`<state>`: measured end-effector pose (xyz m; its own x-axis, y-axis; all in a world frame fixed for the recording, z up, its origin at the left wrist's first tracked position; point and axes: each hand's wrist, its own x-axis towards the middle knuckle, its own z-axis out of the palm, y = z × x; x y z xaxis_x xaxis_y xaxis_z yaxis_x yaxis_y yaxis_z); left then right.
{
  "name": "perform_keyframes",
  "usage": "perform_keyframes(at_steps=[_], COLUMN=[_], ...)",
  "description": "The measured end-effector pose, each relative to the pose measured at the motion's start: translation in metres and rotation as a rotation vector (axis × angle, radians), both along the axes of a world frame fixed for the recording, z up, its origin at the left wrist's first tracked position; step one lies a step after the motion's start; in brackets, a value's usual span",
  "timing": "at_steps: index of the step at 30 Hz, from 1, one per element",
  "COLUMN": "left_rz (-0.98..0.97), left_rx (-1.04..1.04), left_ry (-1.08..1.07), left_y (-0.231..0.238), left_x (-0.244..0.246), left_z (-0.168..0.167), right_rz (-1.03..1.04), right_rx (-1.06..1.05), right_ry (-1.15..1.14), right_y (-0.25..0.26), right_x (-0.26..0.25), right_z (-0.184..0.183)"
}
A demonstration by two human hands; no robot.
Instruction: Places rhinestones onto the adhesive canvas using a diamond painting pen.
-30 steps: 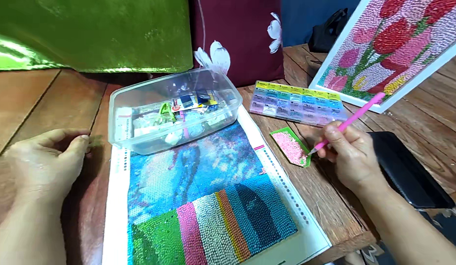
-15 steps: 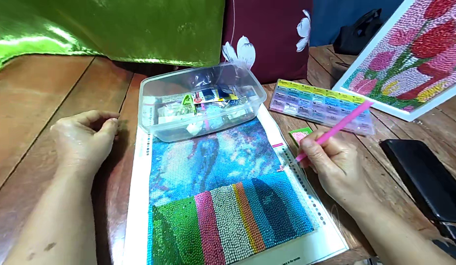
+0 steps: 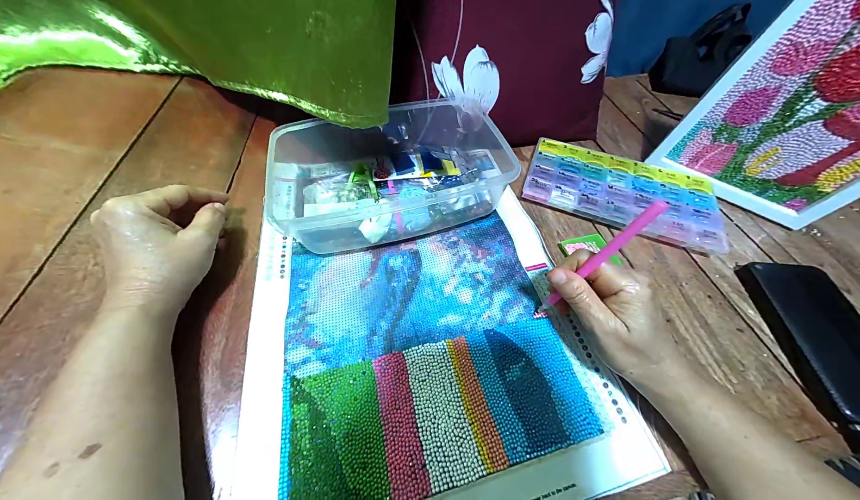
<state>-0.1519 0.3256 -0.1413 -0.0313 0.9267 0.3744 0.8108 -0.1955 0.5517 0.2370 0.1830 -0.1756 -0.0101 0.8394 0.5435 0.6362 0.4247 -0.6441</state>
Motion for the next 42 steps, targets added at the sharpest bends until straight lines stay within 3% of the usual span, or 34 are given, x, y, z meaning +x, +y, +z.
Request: perform_keyframes(at_steps=[28, 36, 39, 42], left_rz=[-0.001, -0.003, 0.001, -0.004], left_rx=[-0.001, -0.004, -0.005, 0.007], left_ry=[-0.001, -0.014, -0.014, -0.015], left_y=[0.001, 0.002, 0.000, 0.003], left_x=[-0.002, -0.001, 0.001, -0.002], left_z=[-0.001, 0.000, 0.001, -0.001], right_rz=[0.026, 0.065, 0.067, 0.026], right_rx=[0.018, 0.182, 0.104, -0.046], right_ry=[-0.065, -0.347, -0.213, 0.151], right_y=[0.002, -0.001, -0.002, -0.006], right_x=[0.001, -0.001, 0.003, 0.011], right_z=[-0.001, 0.001, 0.003, 0.016])
